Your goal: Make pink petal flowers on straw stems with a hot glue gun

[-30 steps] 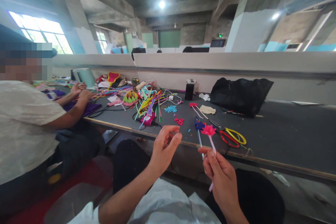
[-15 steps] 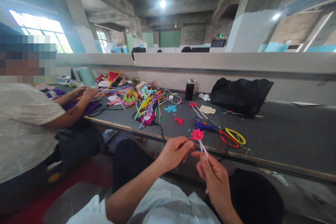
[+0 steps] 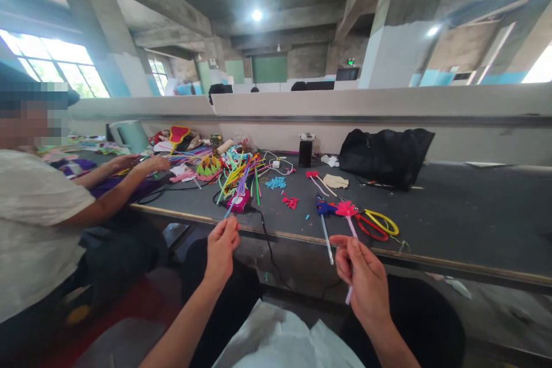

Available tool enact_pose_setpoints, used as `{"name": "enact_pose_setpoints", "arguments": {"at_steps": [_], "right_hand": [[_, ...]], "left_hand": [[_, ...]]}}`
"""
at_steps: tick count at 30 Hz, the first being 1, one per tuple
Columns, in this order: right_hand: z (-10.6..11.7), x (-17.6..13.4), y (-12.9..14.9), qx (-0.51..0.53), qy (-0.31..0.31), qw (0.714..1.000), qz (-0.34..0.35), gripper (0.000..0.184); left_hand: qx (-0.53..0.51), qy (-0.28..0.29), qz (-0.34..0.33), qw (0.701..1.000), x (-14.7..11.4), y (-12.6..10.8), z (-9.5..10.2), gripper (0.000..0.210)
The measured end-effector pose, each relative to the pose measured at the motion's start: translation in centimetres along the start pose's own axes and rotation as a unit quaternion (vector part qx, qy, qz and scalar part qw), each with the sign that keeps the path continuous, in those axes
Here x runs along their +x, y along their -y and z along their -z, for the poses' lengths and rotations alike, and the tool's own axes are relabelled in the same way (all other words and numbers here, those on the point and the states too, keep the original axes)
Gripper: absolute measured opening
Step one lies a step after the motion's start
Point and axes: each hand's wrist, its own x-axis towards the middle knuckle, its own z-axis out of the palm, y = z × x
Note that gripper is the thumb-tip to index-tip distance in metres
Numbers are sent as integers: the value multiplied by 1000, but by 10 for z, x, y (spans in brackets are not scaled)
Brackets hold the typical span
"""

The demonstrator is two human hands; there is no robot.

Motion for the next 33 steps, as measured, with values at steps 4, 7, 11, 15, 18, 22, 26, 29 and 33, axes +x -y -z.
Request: {"name": "enact_pose_setpoints", "arguments": {"at_steps": [4, 7, 11, 15, 18, 22, 26, 29, 33], "right_hand": [[-14, 14, 2, 57, 24, 998, -18, 42], [-27, 31, 0, 60, 60, 996, -36, 43], [-42, 60, -1, 46, 106, 991, -65, 47], [-52, 93, -5, 21, 119, 989, -91, 49], [-57, 118, -14, 9, 127, 985, -114, 50], [-63, 148, -28, -16, 140, 980, -138, 54], [-61, 164, -38, -80, 176, 971, -141, 59], [-52, 161, -43, -184, 214, 954, -100, 61], [-36, 149, -47, -268, 275, 920, -82, 65]], "left_hand": [[104, 149, 51, 982, -16, 22, -29, 34], [71, 258, 66, 961, -22, 24, -72, 35], [-5, 314, 112, 943, -3, 18, -123, 36], [-123, 327, 176, 920, 30, 17, -153, 36], [-150, 336, 209, 906, 54, 22, -166, 33], [-163, 316, 246, 902, 80, 33, -174, 28], [-157, 280, 276, 906, 100, 45, -170, 23], [-145, 237, 262, 924, 109, 50, -162, 20], [-145, 211, 229, 939, 116, 54, -155, 21]]}}
